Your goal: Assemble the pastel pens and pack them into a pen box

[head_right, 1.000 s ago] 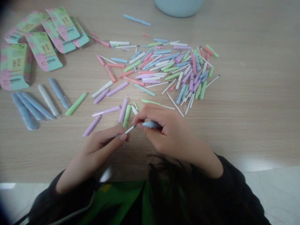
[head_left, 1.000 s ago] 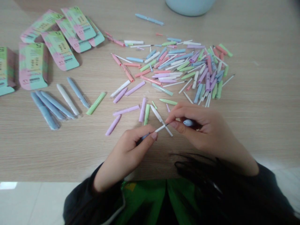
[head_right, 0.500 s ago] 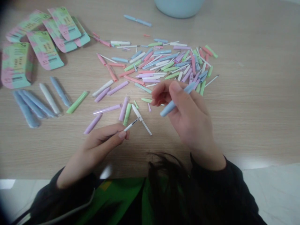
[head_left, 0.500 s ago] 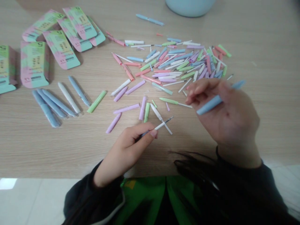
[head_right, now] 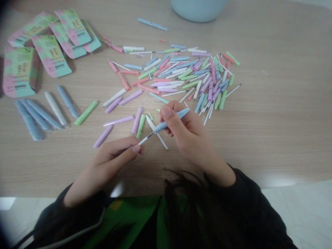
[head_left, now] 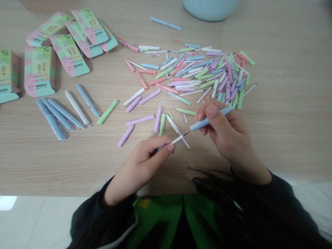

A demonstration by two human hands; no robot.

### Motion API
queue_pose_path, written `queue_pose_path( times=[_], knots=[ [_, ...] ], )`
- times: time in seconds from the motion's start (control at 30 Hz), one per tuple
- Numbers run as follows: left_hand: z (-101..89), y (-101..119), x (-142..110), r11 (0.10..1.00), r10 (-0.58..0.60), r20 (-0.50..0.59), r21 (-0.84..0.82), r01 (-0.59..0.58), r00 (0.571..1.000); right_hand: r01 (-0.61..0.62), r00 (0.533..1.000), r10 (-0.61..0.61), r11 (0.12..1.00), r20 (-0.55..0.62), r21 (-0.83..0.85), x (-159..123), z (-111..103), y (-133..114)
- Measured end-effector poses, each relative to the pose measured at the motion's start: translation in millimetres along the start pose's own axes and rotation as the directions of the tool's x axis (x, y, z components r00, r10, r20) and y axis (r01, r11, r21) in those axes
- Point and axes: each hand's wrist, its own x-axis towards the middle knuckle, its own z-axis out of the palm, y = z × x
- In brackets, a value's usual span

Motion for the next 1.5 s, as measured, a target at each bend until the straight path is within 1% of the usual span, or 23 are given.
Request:
queue_pose_path(
  times=[0.1,0.17,0.27,0.33,0.43,0.5,0.6,0.67,0.77,0.83,0.9,0.97,1.03,1.07,1.17,1.23,1.3,1.37,1.43,1.5],
  knots=[
    [0.4,0.7,-0.1,1.0,-0.015,0.002,0.004,0.015,1.0,-0.034,0.998,0.036,0.999,0.06,-0.035,-1.3,1.0,-2.4],
    [0.7,1.0,-0.9,1.0,-0.026,0.001,0.008,0.026,1.0,-0.059,0.989,0.069,0.995,0.129,-0.083,-2.3,3.5,-4.7],
    [1.5,-0.2,-2.9,1.0,-0.027,0.008,0.009,0.027,1.0,-0.07,0.953,0.104,0.989,0.285,-0.13,-3.4,8.7,-5.5],
    [2.6,-2.4,-4.0,1.0,-0.013,0.027,0.0,0.013,1.0,-0.086,0.93,0.125,0.988,0.346,-0.126,-3.5,11.2,-3.7],
    [4.4,-6.7,-4.3,0.999,0.05,0.051,-0.02,-0.05,0.997,-0.115,0.932,0.129,0.991,0.339,-0.062,-2.6,10.4,-0.5],
    [4.4,-8.5,-3.7,0.996,0.076,0.022,-0.054,-0.074,0.997,-0.128,0.942,0.125,0.992,0.312,-0.011,-2.0,7.7,0.4],
    [2.0,-8.2,-2.5,0.993,0.034,-0.01,-0.117,-0.035,0.999,-0.15,0.95,0.146,0.989,0.277,-0.006,-2.0,3.6,-0.7],
    [0.3,-7.3,-1.9,0.993,0.033,-0.011,-0.114,-0.034,0.999,-0.139,0.95,0.134,0.99,0.282,-0.004,-2.5,1.9,-2.1],
    [-0.2,-7.1,-1.9,0.993,0.078,-0.029,-0.091,-0.08,0.997,-0.098,0.952,0.095,0.995,0.291,-0.004,-3.4,0.4,-3.3],
    [0.4,-7.2,-2.7,0.99,0.074,0.012,-0.121,-0.072,0.997,-0.084,0.952,0.088,0.996,0.292,-0.029,-4.2,-0.4,-3.4],
    [0.5,-6.5,-3.8,0.987,0.061,0.055,-0.151,-0.052,0.997,-0.096,0.946,0.101,0.995,0.309,-0.033,-5.0,-0.7,-3.5],
    [-0.4,-5.5,-5.0,0.983,0.048,0.057,-0.178,-0.037,0.997,-0.132,0.929,0.126,0.991,0.347,-0.008,-5.7,0.3,-4.2],
    [-1.8,-4.9,-6.0,0.967,0.026,0.084,-0.253,-0.004,0.996,-0.164,0.909,0.139,0.986,0.394,0.03,-6.0,2.0,-5.7],
    [-2.6,-5.0,-6.3,0.948,0.008,0.122,-0.318,0.032,0.992,-0.168,0.899,0.134,0.985,0.418,0.047,-5.9,2.9,-6.4],
    [-4.3,-6.2,-7.3,0.831,-0.048,0.272,-0.522,0.189,0.961,-0.136,0.869,0.071,0.986,0.49,0.098,-5.0,3.4,-8.3],
    [-5.0,-7.0,-7.9,0.739,-0.078,0.353,-0.607,0.292,0.932,-0.101,0.844,0.023,0.988,0.535,0.117,-4.8,1.7,-9.3],
    [-5.6,-7.7,-8.2,0.669,-0.084,0.431,-0.643,0.372,0.898,-0.078,0.82,-0.012,0.988,0.572,0.133,-5.4,-0.5,-10.9],
    [-6.0,-8.4,-7.8,0.607,-0.053,0.51,-0.666,0.433,0.859,-0.083,0.798,-0.027,0.985,0.603,0.154,-6.8,-2.4,-13.3],
    [-6.2,-9.3,-6.7,0.546,-0.012,0.588,-0.674,0.498,0.809,-0.106,0.785,-0.029,0.978,0.619,0.18,-8.3,-3.2,-15.9],
    [-6.0,-10.1,-5.1,0.5,0.02,0.641,-0.671,0.548,0.767,-0.12,0.786,-0.03,0.973,0.618,0.199,-9.3,-3.1,-18.0]
  ],
)
